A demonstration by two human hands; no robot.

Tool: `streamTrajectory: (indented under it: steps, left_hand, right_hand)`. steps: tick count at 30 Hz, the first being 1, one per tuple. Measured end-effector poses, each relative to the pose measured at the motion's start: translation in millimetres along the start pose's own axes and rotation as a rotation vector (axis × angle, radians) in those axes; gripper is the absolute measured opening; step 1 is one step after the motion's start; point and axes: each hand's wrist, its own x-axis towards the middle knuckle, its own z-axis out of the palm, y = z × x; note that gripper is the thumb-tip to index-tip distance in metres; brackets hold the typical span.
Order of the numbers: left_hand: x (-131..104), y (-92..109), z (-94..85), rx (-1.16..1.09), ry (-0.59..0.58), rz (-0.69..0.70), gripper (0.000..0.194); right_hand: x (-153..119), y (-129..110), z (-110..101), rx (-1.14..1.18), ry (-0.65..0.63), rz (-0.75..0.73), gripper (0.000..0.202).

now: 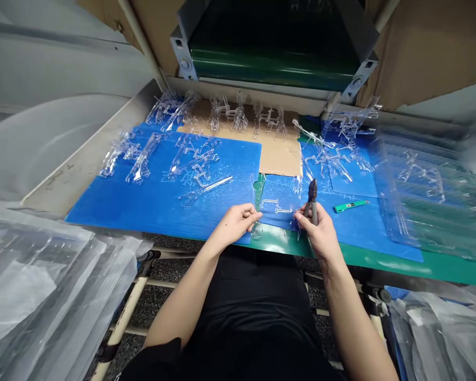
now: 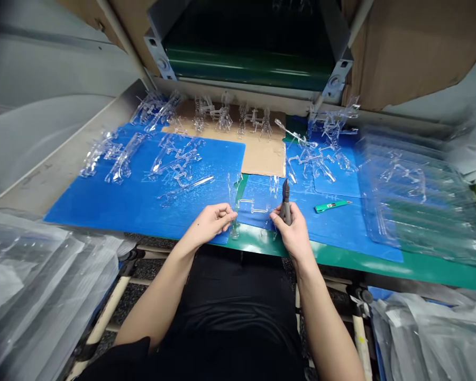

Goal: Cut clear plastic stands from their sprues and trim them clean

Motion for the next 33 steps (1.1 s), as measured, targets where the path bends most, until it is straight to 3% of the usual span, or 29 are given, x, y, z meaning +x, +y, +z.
streamTrajectory:
  steps: [4, 11, 14, 17, 19, 20, 21, 24, 25, 26, 28, 33]
  left_hand:
    - [-7.8, 0.3, -1.4, -0.16, -0.033, -0.021, 0.055]
    - [-9.7, -0.6, 7.0, -0.33, 0.049, -0.054, 0.052]
    - [-9.0, 2.6, 13.8, -0.36, 0.002, -0.092, 0.052]
    - [-8.2, 3.2, 21.9, -0.358, -0.025, -0.115, 0.049]
    - [-6.9, 0.8, 28.9, -0.361, 0.028, -0.102, 0.047]
    - [-5.9, -0.8, 32.9, -0.368, 0.067, -0.091, 0.046]
    - [-4.8, -2.1, 37.2, -0.378, 0.102, -0.078, 0.045]
    - [-1.8, -2.2, 50.2, -0.425, 0.199, -0.022, 0.04]
    - [-1.3, -0.6, 54.3, -0.436, 0.236, -0.003, 0.038]
    - [-1.3, 1.7, 58.1, -0.44, 0.268, 0.013, 0.036]
    - [-3.1, 7.2, 65.0, -0.429, 0.293, 0.015, 0.034]
    - [-12.8, 13.9, 79.7, -0.409, 0.202, -0.088, 0.037]
  right_hand:
    - [-4.6, -4.8, -7.8, 0.05, -0.068, 0.015, 0.033]
    - [-14.6, -14.5, -26.0, 0.037, -0.181, 0.031, 0.031]
    - [-15.2, -11.8, -39.8, -0.014, -0.196, 0.048, 0.034]
    - [-25.7, -12.0, -53.0, -0.142, -0.013, 0.033, 0.034]
    - [-45.5, -19.7, -55.6, -0.246, 0.172, -0.012, 0.031]
    - [-59.1, -25.9, -54.1, -0.263, 0.2, -0.022, 0.029]
    - [-74.0, -33.0, -50.8, -0.237, 0.145, -0.003, 0.025]
    - [-113.3, -51.3, -34.3, -0.109, -0.367, 0.189, 0.025]
    - [-120.9, -53.7, -28.6, -0.096, -0.479, 0.256, 0.026]
    - [-125.0, -53.5, -24.0, -0.093, -0.53, 0.315, 0.026]
    - [-124.3, -46.8, -18.8, -0.067, -0.508, 0.393, 0.028]
    - [-110.5, -24.2, -22.5, 0.023, -0.556, 0.436, 0.034]
